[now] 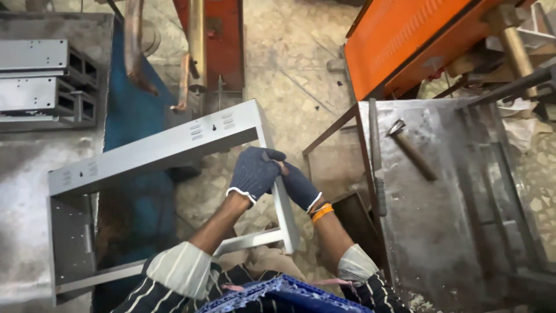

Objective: Assembling and spot welding metal components to create an enclosure.

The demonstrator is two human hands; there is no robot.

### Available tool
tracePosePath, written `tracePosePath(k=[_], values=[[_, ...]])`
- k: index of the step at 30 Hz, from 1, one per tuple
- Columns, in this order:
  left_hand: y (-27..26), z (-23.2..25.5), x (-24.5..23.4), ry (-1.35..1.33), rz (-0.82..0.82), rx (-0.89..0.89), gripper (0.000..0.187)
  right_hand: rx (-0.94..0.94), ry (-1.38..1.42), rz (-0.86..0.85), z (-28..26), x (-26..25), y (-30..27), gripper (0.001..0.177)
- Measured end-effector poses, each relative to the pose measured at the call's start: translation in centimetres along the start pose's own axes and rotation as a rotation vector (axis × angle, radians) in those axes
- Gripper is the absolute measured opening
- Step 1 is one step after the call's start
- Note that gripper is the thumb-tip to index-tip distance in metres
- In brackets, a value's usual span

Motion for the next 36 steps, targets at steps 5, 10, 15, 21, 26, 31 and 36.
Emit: tracePosePath(k=[5,10,15,21,26,31,36], values=[[-1.6,3.7,0.7,-0.083,0.069,0.32,0.027,-0.047,0.467,-0.136,-5.5,0.1,-2.7,0.054],[-2.6,2.0,-2.0,-0.144,0.112,0.143,0.026,-0.143,0.641,-0.39,-9.5,3.2,-3.3,0.064],[-0.4,-9.3,-3.4,-0.512,0.222,0.108,0.03,-0.125,0.301,-0.203,-11.3,5.9,-3.2,0.066],[-0.4,-8.8,1.6,-0.592,0.167,0.041,0.031,-0.141,0.043,-0.093,-11.5,0.8,-4.5,0.066],[-1.8,-6.8,3.4,-0.651,-0.029,-0.03,0.03,-0.237,-0.163,-0.099,-13.3,-1.2,-6.9,0.063],[-2.9,-9.0,-0.6,-0.926,0.057,0.024,0.027,-0.118,-0.246,-0.114,-13.1,0.1,-7.3,0.057],[-5.6,-19.7,-5.0,-1.06,0.511,-0.263,0.018,-0.165,-0.308,-0.212,-15.9,4.0,-7.9,0.061]])
Point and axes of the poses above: each hand's wrist, its own y-axis towards the middle knuckle, its own x-axis out of the palm, z = x × y, the point moved 6 cm from there along y, towards the middle knuckle, and after that the axes turned 2 degrees about x, right-handed, at the moved point
